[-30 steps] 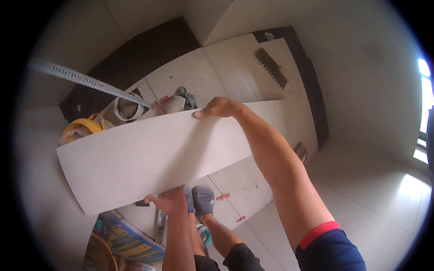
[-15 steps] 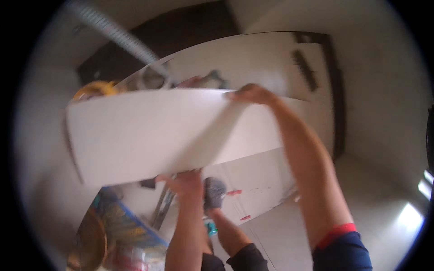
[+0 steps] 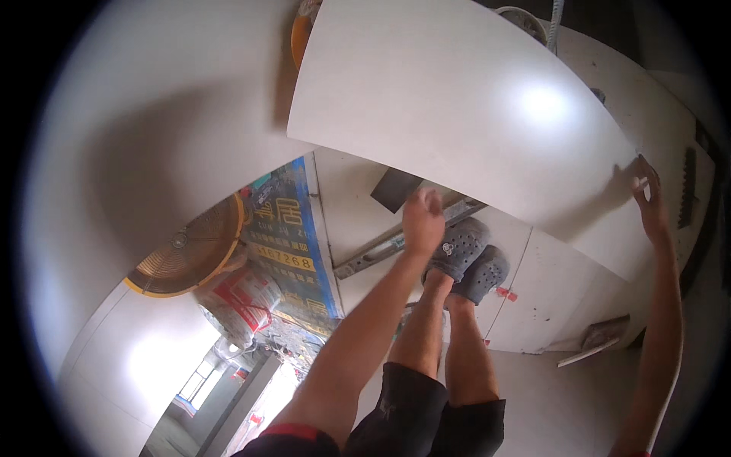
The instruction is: The person measures a tile and a section of a room using a tape measure, then uses a marker and a straight edge to draw a line across the tile surface.
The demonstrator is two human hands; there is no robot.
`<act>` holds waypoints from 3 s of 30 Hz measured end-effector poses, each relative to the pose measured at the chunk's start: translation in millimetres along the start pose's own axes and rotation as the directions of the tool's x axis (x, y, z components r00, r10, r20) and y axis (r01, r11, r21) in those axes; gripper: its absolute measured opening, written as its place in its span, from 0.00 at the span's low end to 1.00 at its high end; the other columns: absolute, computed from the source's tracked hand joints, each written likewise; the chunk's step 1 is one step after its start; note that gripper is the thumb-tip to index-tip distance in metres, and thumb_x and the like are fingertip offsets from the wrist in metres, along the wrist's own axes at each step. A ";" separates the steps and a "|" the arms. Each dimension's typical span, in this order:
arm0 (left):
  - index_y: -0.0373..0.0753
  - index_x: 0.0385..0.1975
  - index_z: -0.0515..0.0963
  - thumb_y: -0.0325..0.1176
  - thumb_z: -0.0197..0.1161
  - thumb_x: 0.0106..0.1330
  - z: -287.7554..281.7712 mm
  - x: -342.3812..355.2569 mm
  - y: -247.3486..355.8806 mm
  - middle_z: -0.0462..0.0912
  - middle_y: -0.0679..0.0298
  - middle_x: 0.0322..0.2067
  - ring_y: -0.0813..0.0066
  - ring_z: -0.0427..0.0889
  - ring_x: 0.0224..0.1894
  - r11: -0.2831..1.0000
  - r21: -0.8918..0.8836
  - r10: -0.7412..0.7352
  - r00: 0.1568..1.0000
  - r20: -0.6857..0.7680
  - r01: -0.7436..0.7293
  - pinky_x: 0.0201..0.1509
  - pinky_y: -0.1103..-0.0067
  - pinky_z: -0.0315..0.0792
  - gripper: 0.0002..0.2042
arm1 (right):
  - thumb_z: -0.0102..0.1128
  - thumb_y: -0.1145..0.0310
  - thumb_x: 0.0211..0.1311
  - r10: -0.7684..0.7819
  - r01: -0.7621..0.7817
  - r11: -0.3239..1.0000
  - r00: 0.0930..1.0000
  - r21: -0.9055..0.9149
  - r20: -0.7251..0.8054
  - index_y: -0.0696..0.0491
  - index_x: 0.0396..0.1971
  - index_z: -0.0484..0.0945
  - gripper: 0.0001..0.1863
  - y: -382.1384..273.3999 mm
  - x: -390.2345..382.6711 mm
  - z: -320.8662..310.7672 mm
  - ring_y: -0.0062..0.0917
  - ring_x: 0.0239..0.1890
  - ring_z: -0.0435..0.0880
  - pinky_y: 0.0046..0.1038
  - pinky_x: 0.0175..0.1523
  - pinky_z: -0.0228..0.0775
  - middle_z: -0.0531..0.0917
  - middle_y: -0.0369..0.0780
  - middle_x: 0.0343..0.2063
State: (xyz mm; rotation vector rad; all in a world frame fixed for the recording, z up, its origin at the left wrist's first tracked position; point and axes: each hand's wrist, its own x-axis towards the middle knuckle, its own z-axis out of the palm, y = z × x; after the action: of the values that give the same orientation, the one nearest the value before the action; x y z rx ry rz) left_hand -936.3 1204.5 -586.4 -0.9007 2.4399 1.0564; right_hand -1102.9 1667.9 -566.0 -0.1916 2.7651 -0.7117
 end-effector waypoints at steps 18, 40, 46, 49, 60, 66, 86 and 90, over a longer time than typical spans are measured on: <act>0.45 0.53 0.75 0.42 0.56 0.65 -5.7 81.2 -83.8 0.79 0.60 0.51 0.58 0.75 0.55 0.656 0.433 0.545 0.785 0.296 -0.619 0.59 0.58 0.67 0.18 | 0.59 0.48 0.64 0.108 -0.107 0.969 0.994 0.223 0.007 0.58 0.54 0.76 0.30 -222.3 128.0 1.6 0.42 0.53 0.80 0.36 0.57 0.71 0.79 0.51 0.51; 0.39 0.54 0.73 0.38 0.60 0.67 -77.8 92.4 61.7 0.80 0.65 0.48 0.72 0.79 0.52 -0.058 -0.989 -0.086 0.986 0.143 0.138 0.56 0.71 0.74 0.17 | 0.43 0.25 0.59 0.213 -0.261 0.932 0.956 0.253 0.202 0.63 0.28 0.81 0.47 -278.6 186.6 30.5 0.31 0.34 0.76 0.34 0.44 0.69 0.80 0.45 0.25; 0.40 0.54 0.72 0.38 0.54 0.71 -89.1 76.3 81.2 0.78 0.66 0.49 0.72 0.78 0.52 -0.015 -0.995 -0.260 0.960 0.102 0.102 0.55 0.73 0.72 0.15 | 0.43 0.24 0.59 0.248 -0.285 0.932 0.952 0.223 0.181 0.63 0.34 0.82 0.47 -275.1 182.2 31.5 0.36 0.40 0.80 0.36 0.50 0.69 0.83 0.50 0.30; 0.40 0.54 0.72 0.39 0.51 0.73 -84.1 74.3 66.3 0.78 0.66 0.50 0.72 0.77 0.52 -0.024 -0.993 -0.209 0.971 0.120 0.118 0.53 0.74 0.71 0.15 | 0.40 0.26 0.61 0.153 -0.186 0.958 0.976 0.217 0.158 0.61 0.38 0.83 0.46 -265.8 179.3 32.9 0.44 0.43 0.82 0.39 0.52 0.70 0.84 0.54 0.33; 0.44 0.38 0.73 0.51 0.60 0.69 -99.3 5.6 57.8 0.76 0.72 0.29 0.85 0.67 0.23 0.084 -0.935 -0.394 0.873 0.286 0.345 0.24 0.84 0.59 0.16 | 0.67 0.43 0.56 0.113 -0.023 0.953 0.953 0.303 -0.282 0.56 0.37 0.81 0.27 -321.5 227.7 -101.7 0.35 0.36 0.85 0.37 0.43 0.74 0.84 0.42 0.29; 0.40 0.39 0.74 0.50 0.63 0.67 -149.3 -128.0 22.7 0.75 0.71 0.26 0.86 0.68 0.22 0.526 -0.637 -0.489 0.813 0.315 0.563 0.22 0.84 0.60 0.18 | 0.64 0.45 0.59 0.242 -0.197 0.940 0.961 0.278 -0.135 0.57 0.33 0.81 0.25 -338.3 157.2 -220.4 0.31 0.30 0.83 0.34 0.39 0.73 0.85 0.43 0.26; 0.29 0.25 0.76 0.42 0.65 0.63 -185.9 -203.5 118.4 0.80 0.53 0.19 0.56 0.79 0.23 0.989 0.101 0.079 0.954 0.290 -0.112 0.30 0.64 0.69 0.18 | 0.59 0.59 0.68 0.741 -0.751 0.604 0.408 0.265 -0.534 0.56 0.37 0.79 0.14 -185.3 -422.0 -521.6 0.28 0.31 0.83 0.30 0.41 0.74 0.84 0.42 0.27; 0.29 0.26 0.77 0.42 0.65 0.63 -124.5 -218.2 222.2 0.79 0.52 0.19 0.51 0.80 0.24 0.952 0.008 0.287 0.899 0.329 -0.307 0.30 0.63 0.70 0.18 | 0.57 0.63 0.69 0.842 -0.770 0.458 0.214 0.444 -0.496 0.57 0.37 0.79 0.11 -134.6 -475.4 -526.1 0.21 0.34 0.83 0.26 0.43 0.75 0.84 0.38 0.29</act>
State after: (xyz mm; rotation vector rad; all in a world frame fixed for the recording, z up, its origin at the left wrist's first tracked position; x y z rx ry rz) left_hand -928.0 1320.1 -271.7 -0.3026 2.3531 1.1213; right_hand -800.0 1881.9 53.1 1.8051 2.7331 -0.6405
